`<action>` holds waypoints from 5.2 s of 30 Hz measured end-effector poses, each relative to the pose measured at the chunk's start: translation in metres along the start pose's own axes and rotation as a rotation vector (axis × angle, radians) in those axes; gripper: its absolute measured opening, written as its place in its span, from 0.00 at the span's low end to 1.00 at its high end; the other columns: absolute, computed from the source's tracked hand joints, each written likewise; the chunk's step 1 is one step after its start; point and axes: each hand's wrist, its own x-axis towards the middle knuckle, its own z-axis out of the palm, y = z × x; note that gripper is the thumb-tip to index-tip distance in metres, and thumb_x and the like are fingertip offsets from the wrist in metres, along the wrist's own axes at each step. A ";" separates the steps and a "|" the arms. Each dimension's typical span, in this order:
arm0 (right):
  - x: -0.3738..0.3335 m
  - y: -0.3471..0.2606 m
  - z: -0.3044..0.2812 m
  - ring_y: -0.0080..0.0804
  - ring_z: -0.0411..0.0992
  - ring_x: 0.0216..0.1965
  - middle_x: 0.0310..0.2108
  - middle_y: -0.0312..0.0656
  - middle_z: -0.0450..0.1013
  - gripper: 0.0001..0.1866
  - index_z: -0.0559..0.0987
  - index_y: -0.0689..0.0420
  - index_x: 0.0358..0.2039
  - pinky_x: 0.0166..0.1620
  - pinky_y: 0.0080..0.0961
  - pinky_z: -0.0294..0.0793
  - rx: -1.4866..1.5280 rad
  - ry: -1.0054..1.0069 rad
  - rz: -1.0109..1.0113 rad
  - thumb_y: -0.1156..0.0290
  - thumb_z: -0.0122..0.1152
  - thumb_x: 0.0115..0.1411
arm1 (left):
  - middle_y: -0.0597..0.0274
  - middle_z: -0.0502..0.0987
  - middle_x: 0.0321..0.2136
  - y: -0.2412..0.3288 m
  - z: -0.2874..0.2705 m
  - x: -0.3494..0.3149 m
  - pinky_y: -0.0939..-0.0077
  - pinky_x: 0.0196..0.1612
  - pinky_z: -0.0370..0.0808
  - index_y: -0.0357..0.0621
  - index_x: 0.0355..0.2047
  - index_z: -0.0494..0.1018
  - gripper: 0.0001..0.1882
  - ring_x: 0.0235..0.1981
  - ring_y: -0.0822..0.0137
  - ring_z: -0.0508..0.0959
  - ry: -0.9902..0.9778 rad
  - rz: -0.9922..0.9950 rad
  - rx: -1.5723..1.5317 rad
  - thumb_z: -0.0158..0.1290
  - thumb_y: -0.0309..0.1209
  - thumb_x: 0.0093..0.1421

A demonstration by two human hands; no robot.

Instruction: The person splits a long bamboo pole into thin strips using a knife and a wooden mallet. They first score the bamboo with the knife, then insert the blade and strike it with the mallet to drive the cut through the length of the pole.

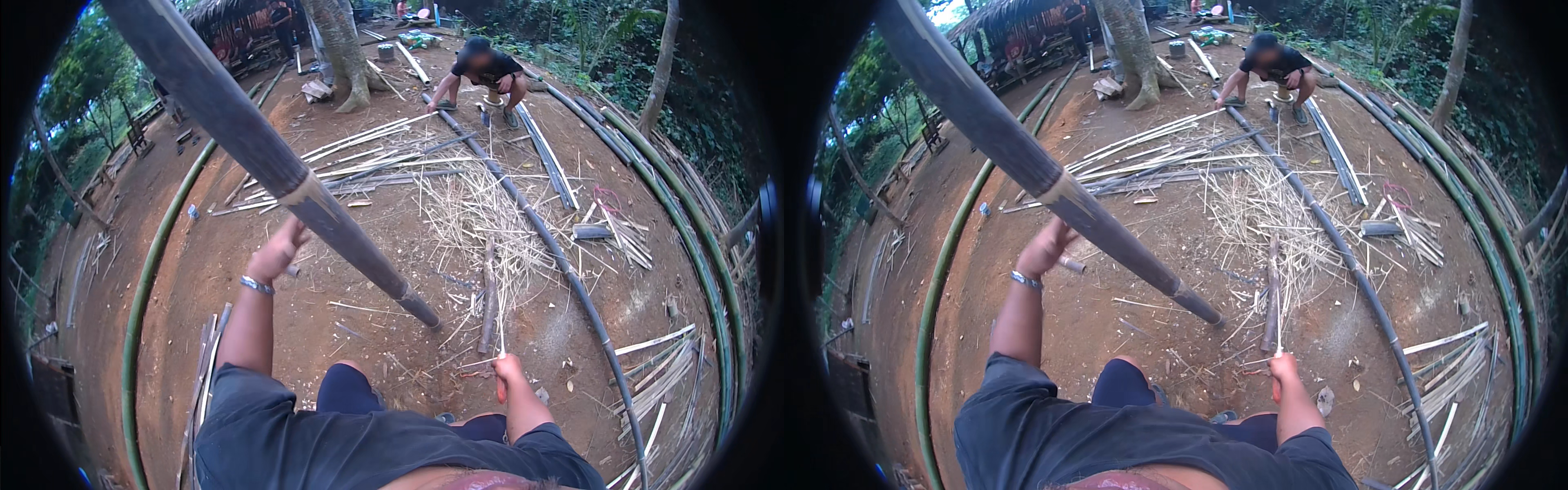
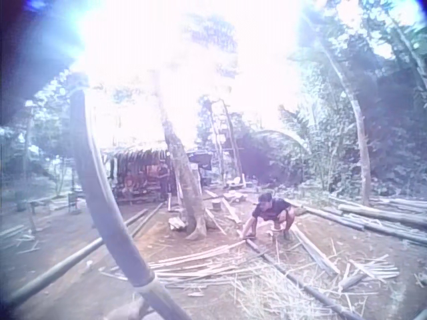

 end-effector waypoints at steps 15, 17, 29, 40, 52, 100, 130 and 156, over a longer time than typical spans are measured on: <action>-0.223 0.097 -0.108 0.38 0.79 0.36 0.33 0.48 0.81 0.16 0.83 0.61 0.36 0.40 0.38 0.77 -0.279 -0.061 0.346 0.61 0.68 0.54 | 0.34 0.68 0.60 0.260 -0.216 -0.056 0.50 0.58 0.78 0.38 0.69 0.55 0.36 0.58 0.47 0.76 0.564 0.561 -0.436 0.56 0.39 0.66; -0.220 0.066 -0.116 0.37 0.79 0.36 0.33 0.48 0.81 0.16 0.83 0.61 0.36 0.40 0.38 0.77 -0.293 -0.068 0.308 0.62 0.68 0.54 | 0.36 0.72 0.56 0.270 -0.208 -0.070 0.53 0.53 0.81 0.36 0.67 0.57 0.37 0.54 0.49 0.79 0.688 0.543 -0.421 0.60 0.34 0.63; -0.255 -0.076 -0.175 0.33 0.78 0.35 0.32 0.48 0.81 0.14 0.82 0.62 0.37 0.38 0.38 0.75 -0.218 0.057 0.155 0.65 0.66 0.54 | 0.52 0.81 0.33 0.306 -0.157 -0.050 0.69 0.41 0.82 0.31 0.44 0.75 0.22 0.35 0.63 0.82 0.755 0.631 -0.370 0.67 0.32 0.53; -0.330 -0.087 -0.120 0.49 0.80 0.34 0.31 0.51 0.80 0.15 0.81 0.60 0.35 0.38 0.42 0.77 -0.269 -0.010 0.089 0.63 0.68 0.52 | 0.64 0.78 0.32 0.342 -0.087 0.017 0.78 0.39 0.75 0.37 0.43 0.74 0.18 0.33 0.69 0.79 0.887 0.900 -0.328 0.64 0.32 0.55; -0.418 0.025 -0.081 0.50 0.80 0.41 0.35 0.57 0.80 0.19 0.81 0.64 0.38 0.42 0.45 0.76 -0.130 -0.111 0.402 0.59 0.66 0.56 | 0.51 0.77 0.46 0.240 -0.021 0.091 0.64 0.52 0.77 0.36 0.53 0.63 0.44 0.46 0.60 0.80 0.914 0.537 -0.091 0.75 0.46 0.47; -0.667 -0.270 -0.207 0.21 0.71 0.32 0.30 0.34 0.72 0.18 0.74 0.58 0.49 0.38 0.26 0.72 0.575 0.150 -0.750 0.69 0.66 0.60 | 0.53 0.77 0.51 0.304 0.131 -0.135 0.64 0.60 0.72 0.43 0.56 0.72 0.41 0.54 0.54 0.77 -0.337 0.362 0.460 0.72 0.27 0.37; -0.654 -0.267 -0.210 0.35 0.77 0.39 0.36 0.43 0.77 0.20 0.74 0.56 0.48 0.45 0.32 0.74 0.473 0.212 -0.758 0.65 0.66 0.58 | 0.54 0.77 0.49 0.287 0.156 -0.131 0.65 0.59 0.73 0.41 0.53 0.74 0.39 0.52 0.55 0.77 -0.429 0.433 0.442 0.72 0.26 0.35; -0.651 -0.254 -0.218 0.36 0.78 0.35 0.31 0.43 0.77 0.19 0.74 0.55 0.48 0.42 0.34 0.74 0.466 0.194 -0.713 0.66 0.66 0.58 | 0.54 0.77 0.48 0.287 0.172 -0.131 0.63 0.58 0.74 0.42 0.52 0.74 0.37 0.52 0.53 0.77 -0.434 0.463 0.503 0.72 0.27 0.36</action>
